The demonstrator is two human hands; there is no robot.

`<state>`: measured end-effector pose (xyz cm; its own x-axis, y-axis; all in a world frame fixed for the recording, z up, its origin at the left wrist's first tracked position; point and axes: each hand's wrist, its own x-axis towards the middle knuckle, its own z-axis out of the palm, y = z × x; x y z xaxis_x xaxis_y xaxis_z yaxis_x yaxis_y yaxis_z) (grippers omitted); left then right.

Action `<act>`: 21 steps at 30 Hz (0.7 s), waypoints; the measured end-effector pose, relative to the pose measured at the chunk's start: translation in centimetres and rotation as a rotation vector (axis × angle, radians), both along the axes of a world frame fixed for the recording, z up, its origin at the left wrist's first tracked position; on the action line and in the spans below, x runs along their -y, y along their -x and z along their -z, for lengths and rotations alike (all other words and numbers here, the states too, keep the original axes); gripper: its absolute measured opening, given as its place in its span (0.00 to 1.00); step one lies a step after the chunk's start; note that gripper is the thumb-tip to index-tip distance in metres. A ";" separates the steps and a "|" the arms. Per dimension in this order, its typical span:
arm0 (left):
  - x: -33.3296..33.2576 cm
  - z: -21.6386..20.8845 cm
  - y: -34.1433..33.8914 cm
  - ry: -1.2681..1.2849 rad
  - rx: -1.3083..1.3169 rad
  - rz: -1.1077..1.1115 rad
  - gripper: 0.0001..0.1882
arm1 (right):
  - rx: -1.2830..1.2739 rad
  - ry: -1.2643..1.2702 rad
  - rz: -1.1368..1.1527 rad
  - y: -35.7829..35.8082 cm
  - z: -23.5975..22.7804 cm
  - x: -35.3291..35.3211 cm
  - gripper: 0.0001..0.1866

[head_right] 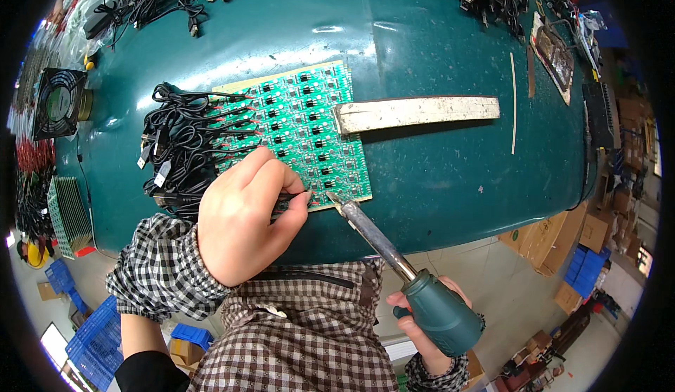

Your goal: The person solders the wire ends of bundled USB cables to circuit boards using a soldering tool.

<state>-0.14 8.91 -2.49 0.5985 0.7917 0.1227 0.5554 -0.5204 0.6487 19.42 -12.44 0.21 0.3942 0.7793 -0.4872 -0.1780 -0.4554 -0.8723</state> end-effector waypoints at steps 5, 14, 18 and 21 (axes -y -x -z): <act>0.1 0.0 -0.1 -0.014 -0.007 -0.005 0.10 | 0.047 -0.034 -0.024 0.1 0.4 0.1 0.24; 0.3 0.1 -0.1 -0.026 -0.029 -0.011 0.10 | 0.006 -0.026 -0.012 0.2 0.7 0.1 0.24; 0.3 0.1 -0.1 -0.025 -0.036 -0.011 0.10 | 0.004 -0.037 -0.012 0.2 0.7 0.1 0.25; 0.3 0.2 -0.1 -0.026 -0.032 -0.011 0.10 | -0.004 -0.040 -0.003 0.2 0.7 0.0 0.26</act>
<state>0.00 8.61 -2.71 0.5935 0.7952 0.1240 0.5818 -0.5304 0.6166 19.20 -12.48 -0.54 0.3896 0.7993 -0.4577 -0.1804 -0.4211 -0.8889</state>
